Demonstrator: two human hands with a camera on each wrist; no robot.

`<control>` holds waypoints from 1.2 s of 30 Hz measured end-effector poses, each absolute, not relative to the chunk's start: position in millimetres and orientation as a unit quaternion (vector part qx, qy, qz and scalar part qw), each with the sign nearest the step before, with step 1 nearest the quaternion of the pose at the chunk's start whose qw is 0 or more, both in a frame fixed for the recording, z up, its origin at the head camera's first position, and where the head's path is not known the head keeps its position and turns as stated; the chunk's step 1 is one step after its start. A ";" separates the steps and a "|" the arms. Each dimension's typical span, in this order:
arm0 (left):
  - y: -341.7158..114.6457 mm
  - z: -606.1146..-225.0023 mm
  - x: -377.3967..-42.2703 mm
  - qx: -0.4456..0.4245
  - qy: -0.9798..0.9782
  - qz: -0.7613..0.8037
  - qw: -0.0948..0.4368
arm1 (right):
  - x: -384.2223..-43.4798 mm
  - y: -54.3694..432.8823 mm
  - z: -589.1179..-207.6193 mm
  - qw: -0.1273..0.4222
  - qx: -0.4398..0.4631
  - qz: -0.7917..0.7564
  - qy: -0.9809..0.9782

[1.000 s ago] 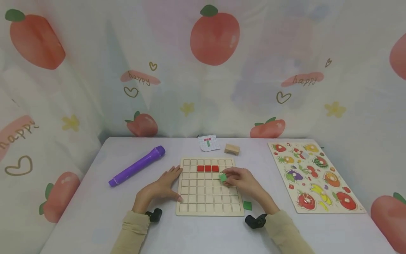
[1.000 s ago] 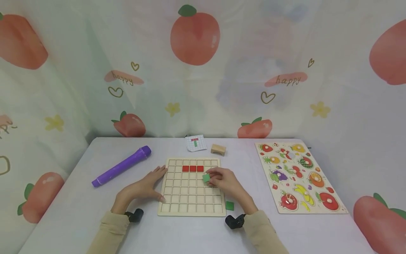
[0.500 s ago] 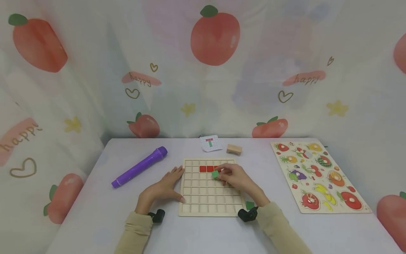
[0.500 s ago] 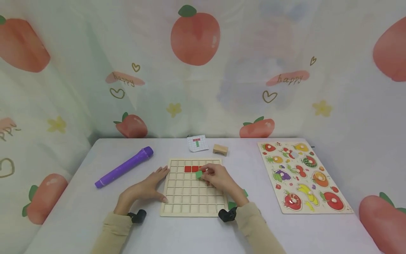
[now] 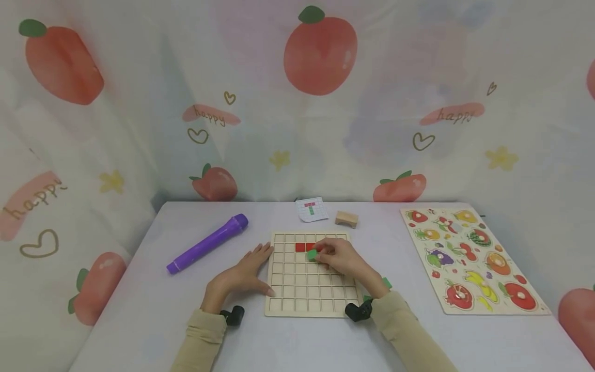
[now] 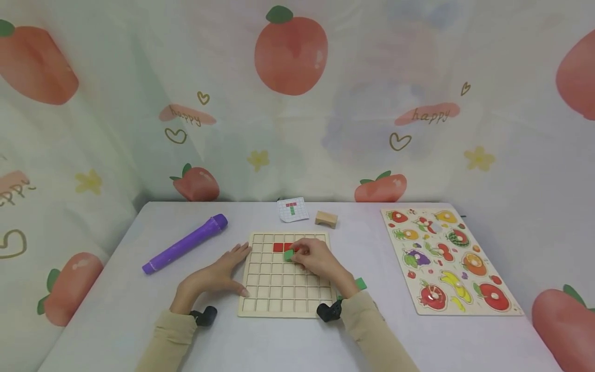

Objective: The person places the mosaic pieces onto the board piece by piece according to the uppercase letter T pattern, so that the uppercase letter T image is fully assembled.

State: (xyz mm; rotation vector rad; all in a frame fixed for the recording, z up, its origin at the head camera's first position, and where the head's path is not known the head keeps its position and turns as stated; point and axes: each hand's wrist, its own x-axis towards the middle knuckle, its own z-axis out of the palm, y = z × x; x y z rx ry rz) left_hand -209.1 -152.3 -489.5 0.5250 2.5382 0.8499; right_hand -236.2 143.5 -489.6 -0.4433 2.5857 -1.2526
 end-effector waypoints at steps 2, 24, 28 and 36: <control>-151.7 -489.5 -209.4 0.188 0.911 0.304 0.205 | -236.5 142.5 -489.9 0.114 -0.155 -0.420 0.887; -150.0 -490.2 -210.3 0.184 0.915 0.295 0.206 | -231.4 137.5 -488.0 0.095 -0.143 -0.406 0.898; -149.1 -491.0 -210.0 0.183 0.916 0.292 0.206 | -229.6 142.2 -488.8 0.092 -0.137 -0.413 0.896; -151.2 -491.0 -209.3 0.177 0.917 0.292 0.206 | -219.5 154.5 -486.5 0.079 -0.114 -0.428 0.893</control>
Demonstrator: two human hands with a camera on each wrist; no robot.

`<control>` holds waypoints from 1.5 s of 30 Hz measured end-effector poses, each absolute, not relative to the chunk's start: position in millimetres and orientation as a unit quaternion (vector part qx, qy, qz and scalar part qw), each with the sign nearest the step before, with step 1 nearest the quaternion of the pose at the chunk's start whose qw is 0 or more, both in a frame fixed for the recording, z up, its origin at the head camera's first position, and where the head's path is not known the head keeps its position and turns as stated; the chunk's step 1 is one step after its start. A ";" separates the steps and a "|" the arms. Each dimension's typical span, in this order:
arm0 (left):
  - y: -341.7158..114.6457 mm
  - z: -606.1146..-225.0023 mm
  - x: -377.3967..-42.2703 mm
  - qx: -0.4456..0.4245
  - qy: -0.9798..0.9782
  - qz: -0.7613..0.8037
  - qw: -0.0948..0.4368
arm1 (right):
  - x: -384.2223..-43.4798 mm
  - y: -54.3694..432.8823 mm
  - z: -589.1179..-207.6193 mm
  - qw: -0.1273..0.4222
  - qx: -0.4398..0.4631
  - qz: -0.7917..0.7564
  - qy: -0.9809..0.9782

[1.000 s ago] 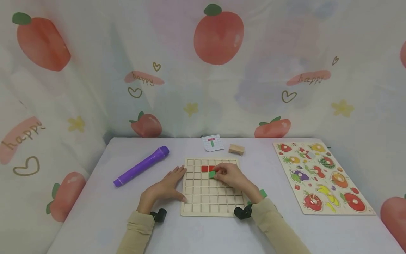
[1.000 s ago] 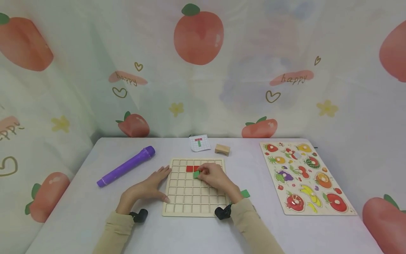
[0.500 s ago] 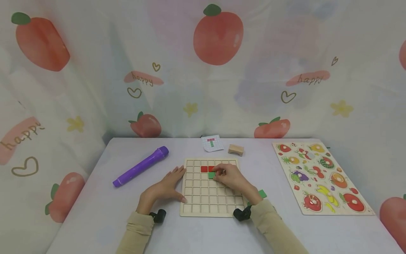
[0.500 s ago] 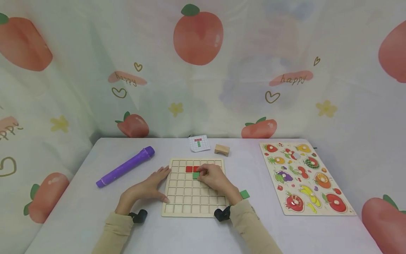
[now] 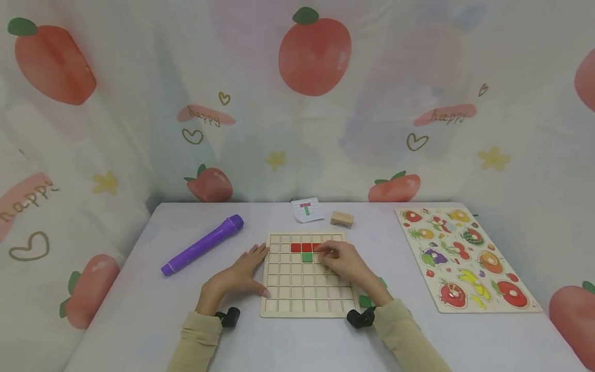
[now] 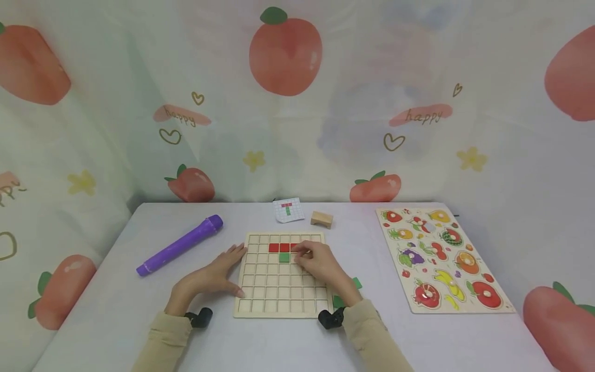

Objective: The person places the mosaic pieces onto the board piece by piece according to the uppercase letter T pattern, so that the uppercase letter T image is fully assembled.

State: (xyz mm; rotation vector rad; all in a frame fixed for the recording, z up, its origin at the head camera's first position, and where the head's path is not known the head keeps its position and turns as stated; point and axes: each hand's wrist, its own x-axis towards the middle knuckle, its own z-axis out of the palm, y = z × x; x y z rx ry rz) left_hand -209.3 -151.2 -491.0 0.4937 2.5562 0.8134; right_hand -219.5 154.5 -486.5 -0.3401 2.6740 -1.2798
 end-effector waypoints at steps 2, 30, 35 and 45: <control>-152.2 -491.4 -209.2 0.180 0.917 0.292 0.203 | -215.8 158.0 -484.6 0.073 -0.113 -0.425 0.895; -150.9 -487.9 -207.8 0.173 0.912 0.307 0.211 | -144.5 232.5 -479.7 0.080 -0.105 -0.387 0.913; -151.7 -484.4 -207.0 0.175 0.909 0.313 0.212 | -136.5 243.3 -479.2 0.081 -0.105 -0.377 0.917; -151.1 -483.6 -206.1 0.174 0.909 0.311 0.216 | -131.1 249.8 -481.2 0.075 -0.160 -0.365 0.914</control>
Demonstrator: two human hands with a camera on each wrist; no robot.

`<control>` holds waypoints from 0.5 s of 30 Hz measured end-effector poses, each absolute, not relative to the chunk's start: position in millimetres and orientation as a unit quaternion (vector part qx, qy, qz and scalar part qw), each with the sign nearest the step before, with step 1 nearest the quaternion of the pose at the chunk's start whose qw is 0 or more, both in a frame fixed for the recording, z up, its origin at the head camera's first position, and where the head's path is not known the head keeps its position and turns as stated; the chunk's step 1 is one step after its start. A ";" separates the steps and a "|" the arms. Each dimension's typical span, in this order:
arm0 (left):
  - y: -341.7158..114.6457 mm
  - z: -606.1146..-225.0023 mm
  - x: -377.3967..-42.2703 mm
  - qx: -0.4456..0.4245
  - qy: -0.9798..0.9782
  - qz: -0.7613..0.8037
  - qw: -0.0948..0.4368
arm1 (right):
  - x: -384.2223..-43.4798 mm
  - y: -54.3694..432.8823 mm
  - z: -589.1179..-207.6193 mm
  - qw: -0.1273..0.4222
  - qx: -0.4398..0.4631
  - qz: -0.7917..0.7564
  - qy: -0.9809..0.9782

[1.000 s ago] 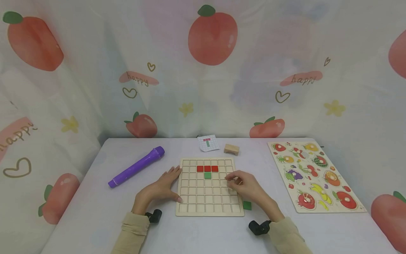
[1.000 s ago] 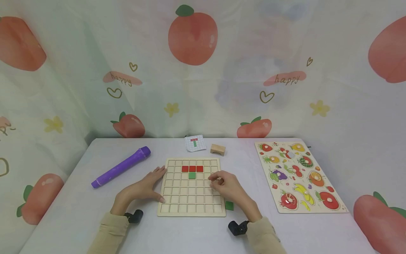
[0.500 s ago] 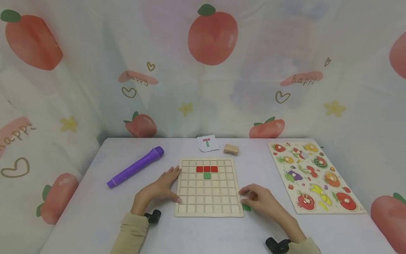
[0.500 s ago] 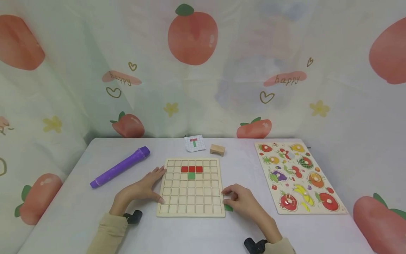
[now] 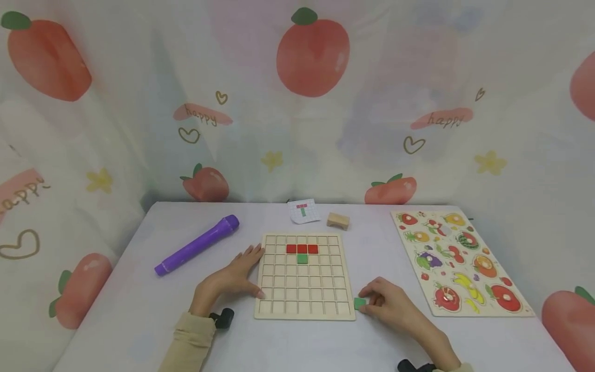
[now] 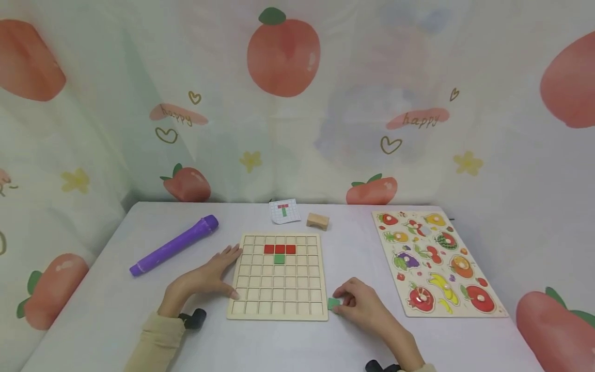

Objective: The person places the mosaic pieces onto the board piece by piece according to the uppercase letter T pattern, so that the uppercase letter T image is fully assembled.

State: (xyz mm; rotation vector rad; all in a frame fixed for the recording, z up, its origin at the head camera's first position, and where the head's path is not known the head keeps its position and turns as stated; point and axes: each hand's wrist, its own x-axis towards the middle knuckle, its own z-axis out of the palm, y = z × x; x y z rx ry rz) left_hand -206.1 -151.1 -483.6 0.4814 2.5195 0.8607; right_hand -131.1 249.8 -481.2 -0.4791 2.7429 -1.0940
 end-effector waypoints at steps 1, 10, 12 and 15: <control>-151.5 -483.8 -206.0 0.173 0.909 0.312 0.216 | -131.0 248.9 -481.2 0.071 -0.158 -0.363 0.915; -153.9 -487.2 -204.6 0.162 0.908 0.319 0.216 | -130.3 243.0 -482.3 0.092 -0.127 -0.362 0.919; -152.9 -486.5 -205.0 0.160 0.907 0.323 0.218 | -130.3 242.1 -482.6 0.098 -0.115 -0.361 0.920; -151.2 -484.5 -206.0 0.157 0.908 0.321 0.219 | -131.1 241.8 -483.0 0.097 -0.117 -0.359 0.921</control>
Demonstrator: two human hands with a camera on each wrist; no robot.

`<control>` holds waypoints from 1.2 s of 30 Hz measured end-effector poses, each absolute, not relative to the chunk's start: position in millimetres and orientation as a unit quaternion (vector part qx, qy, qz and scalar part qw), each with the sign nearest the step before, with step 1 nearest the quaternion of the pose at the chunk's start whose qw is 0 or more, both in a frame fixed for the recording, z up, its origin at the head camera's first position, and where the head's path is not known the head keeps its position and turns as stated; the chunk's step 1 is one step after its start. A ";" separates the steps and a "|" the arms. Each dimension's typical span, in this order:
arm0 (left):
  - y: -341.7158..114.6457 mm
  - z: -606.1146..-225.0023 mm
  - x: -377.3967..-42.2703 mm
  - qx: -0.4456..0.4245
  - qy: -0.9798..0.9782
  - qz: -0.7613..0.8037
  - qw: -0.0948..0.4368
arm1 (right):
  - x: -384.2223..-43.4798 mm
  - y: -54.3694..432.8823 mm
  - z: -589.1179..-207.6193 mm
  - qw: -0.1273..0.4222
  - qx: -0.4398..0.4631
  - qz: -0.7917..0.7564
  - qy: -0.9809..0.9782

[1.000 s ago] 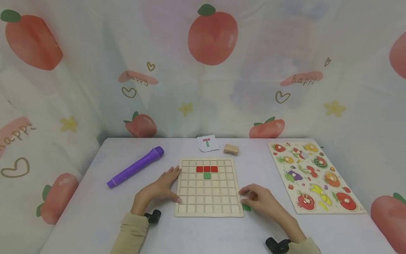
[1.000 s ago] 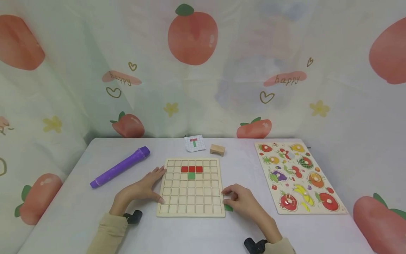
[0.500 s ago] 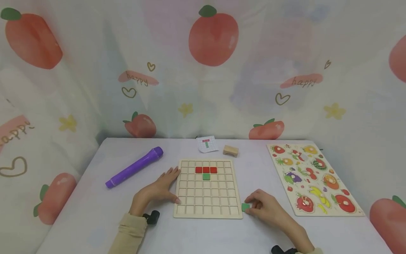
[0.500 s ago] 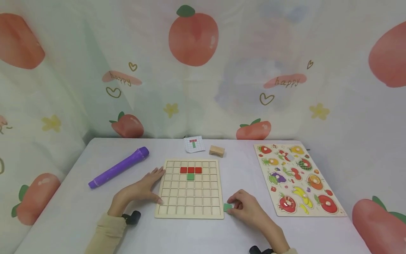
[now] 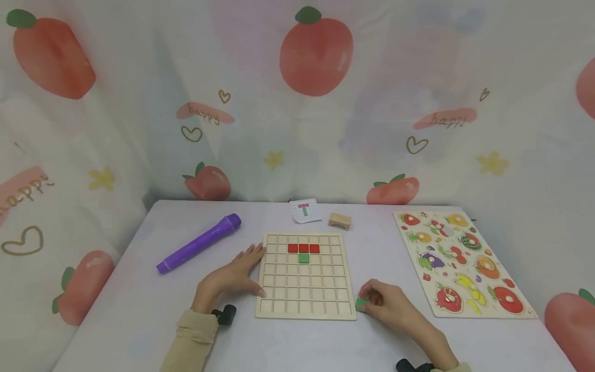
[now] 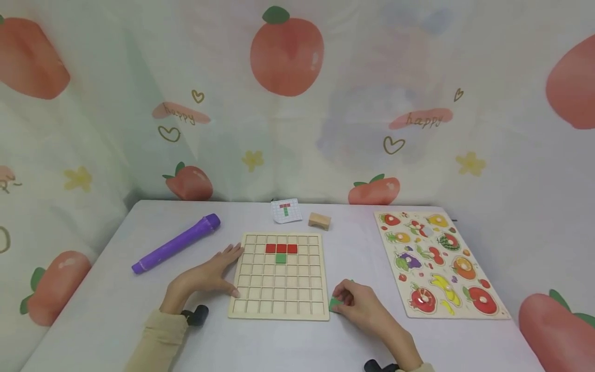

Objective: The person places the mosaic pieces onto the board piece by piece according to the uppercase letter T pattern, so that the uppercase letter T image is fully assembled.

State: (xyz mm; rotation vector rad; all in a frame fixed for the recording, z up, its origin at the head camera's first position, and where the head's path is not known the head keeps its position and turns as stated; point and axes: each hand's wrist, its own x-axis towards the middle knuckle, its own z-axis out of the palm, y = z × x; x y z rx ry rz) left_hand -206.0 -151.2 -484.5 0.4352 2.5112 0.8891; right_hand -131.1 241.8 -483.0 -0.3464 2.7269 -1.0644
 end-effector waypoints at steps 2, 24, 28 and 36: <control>-150.8 -483.7 -206.5 0.155 0.909 0.317 0.220 | -131.9 241.6 -483.2 0.095 -0.118 -0.357 0.922; -153.7 -485.4 -207.2 0.154 0.914 0.307 0.217 | -161.9 205.8 -477.3 0.062 -0.089 -0.476 0.872; -152.8 -486.4 -207.2 0.153 0.913 0.309 0.217 | -170.6 194.7 -476.2 0.071 -0.098 -0.500 0.858; -150.5 -485.8 -209.5 0.160 0.914 0.303 0.216 | -184.7 176.8 -479.1 0.083 -0.113 -0.500 0.855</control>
